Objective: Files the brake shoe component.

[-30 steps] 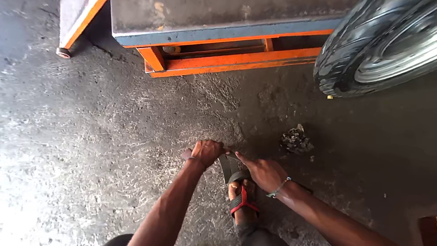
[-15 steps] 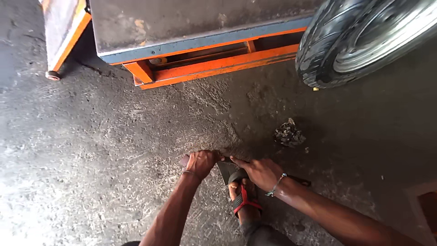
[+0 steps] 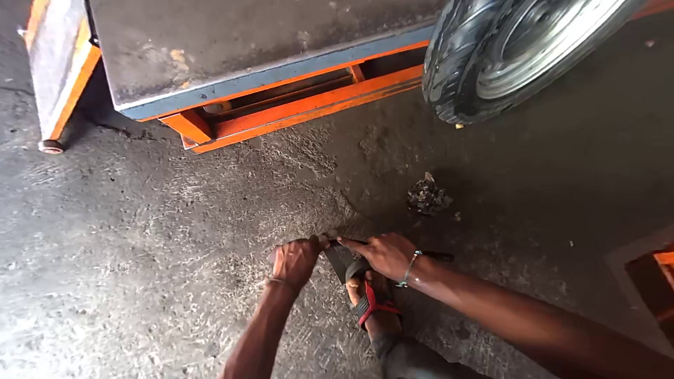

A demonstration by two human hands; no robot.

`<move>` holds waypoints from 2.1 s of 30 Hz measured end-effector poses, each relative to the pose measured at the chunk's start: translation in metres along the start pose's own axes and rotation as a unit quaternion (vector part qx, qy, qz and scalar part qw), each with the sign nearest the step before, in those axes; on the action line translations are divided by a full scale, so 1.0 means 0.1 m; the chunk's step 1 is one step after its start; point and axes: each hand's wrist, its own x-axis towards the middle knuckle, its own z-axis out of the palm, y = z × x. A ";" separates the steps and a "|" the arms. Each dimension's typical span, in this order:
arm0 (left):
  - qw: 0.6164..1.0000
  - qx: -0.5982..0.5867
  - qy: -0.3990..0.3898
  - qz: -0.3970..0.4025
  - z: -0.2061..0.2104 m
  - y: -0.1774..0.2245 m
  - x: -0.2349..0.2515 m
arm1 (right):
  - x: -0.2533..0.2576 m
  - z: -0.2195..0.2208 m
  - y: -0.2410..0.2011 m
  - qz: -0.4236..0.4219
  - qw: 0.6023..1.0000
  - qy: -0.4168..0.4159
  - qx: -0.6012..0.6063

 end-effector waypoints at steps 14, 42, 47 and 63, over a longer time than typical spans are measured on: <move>0.999 -0.033 0.003 0.029 -0.06 0.04 0.09 | 0.03 0.07 0.11 0.010 0.997 0.051 -0.053; 0.998 -0.039 0.004 0.046 -0.03 0.17 0.13 | -0.11 0.18 0.14 0.038 0.995 0.076 -0.046; 0.999 -0.039 -0.021 0.028 -0.07 0.18 0.09 | -0.12 0.05 0.05 0.055 0.998 0.018 -0.026; 0.999 -0.041 -0.028 0.019 -0.07 0.19 0.02 | -0.13 0.21 0.15 0.004 0.994 0.096 -0.054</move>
